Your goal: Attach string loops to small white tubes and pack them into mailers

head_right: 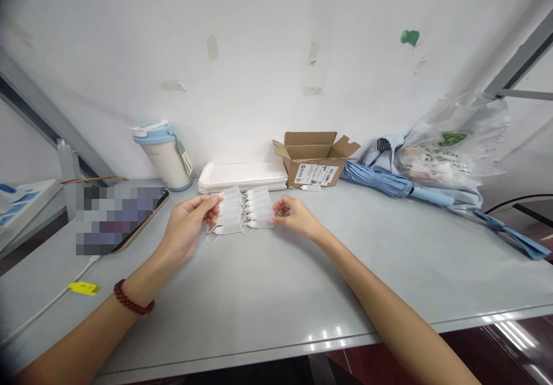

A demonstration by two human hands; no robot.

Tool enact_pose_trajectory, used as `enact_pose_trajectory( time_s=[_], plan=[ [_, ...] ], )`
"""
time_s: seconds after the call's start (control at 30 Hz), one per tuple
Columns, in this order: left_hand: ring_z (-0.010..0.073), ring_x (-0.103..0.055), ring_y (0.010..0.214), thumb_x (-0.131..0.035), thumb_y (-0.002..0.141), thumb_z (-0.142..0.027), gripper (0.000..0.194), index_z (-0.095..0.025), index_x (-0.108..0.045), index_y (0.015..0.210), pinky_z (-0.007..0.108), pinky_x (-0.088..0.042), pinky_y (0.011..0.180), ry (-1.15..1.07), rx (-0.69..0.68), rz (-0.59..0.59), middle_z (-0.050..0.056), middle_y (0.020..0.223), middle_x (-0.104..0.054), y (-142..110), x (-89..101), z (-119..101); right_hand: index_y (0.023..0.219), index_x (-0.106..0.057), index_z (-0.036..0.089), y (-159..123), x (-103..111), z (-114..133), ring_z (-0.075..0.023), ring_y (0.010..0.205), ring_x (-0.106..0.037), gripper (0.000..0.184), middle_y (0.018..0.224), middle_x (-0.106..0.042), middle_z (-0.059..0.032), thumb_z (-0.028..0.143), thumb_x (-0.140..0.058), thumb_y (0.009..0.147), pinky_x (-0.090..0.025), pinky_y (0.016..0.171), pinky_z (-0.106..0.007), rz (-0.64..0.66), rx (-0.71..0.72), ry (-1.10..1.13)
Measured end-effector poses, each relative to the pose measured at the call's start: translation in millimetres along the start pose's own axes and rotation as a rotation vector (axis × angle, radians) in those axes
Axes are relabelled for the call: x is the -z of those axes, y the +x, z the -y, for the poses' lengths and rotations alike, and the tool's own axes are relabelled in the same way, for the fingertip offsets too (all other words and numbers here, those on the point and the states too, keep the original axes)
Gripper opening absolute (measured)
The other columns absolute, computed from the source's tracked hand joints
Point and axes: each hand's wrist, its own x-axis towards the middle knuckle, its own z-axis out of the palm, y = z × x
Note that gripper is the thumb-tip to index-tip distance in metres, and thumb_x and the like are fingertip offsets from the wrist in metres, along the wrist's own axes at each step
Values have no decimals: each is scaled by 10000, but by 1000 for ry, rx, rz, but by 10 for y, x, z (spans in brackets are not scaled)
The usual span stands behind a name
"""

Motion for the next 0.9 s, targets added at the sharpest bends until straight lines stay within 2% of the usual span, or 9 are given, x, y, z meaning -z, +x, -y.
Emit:
enact_pose_trajectory(
  time_s=[0.2,0.47,0.63,0.9],
  plan=[
    [72,-462,490,-635,687,-284,161,-129,-650,730,208,-351,467,-2,-6,6,-19,602,-535,1,18,19,778,-523,173,-19,16,23,-143,729,-527,209,804,-577,-18,328,-630,687,-413,651,-287,23,17,17],
    [70,-453,479,-633,689,-283,155,-134,-651,724,207,-345,461,-4,-9,8,-23,589,-530,0,13,24,768,-531,175,2,13,-13,-137,701,-523,230,786,-590,-9,326,-663,655,-404,628,-276,2,33,-2],
    [70,-459,483,-629,697,-279,156,-129,-654,733,205,-349,465,7,-12,9,-16,598,-533,9,15,28,695,-533,171,2,16,-25,-129,658,-505,218,689,-567,13,315,-684,631,-385,617,-269,27,23,-31],
    [73,-455,482,-626,699,-274,149,-128,-647,720,206,-343,460,14,-12,5,-14,598,-528,-13,0,9,663,-554,165,7,-40,-65,-117,631,-479,166,654,-568,16,307,-638,684,-363,595,-254,44,44,-40]
  ],
)
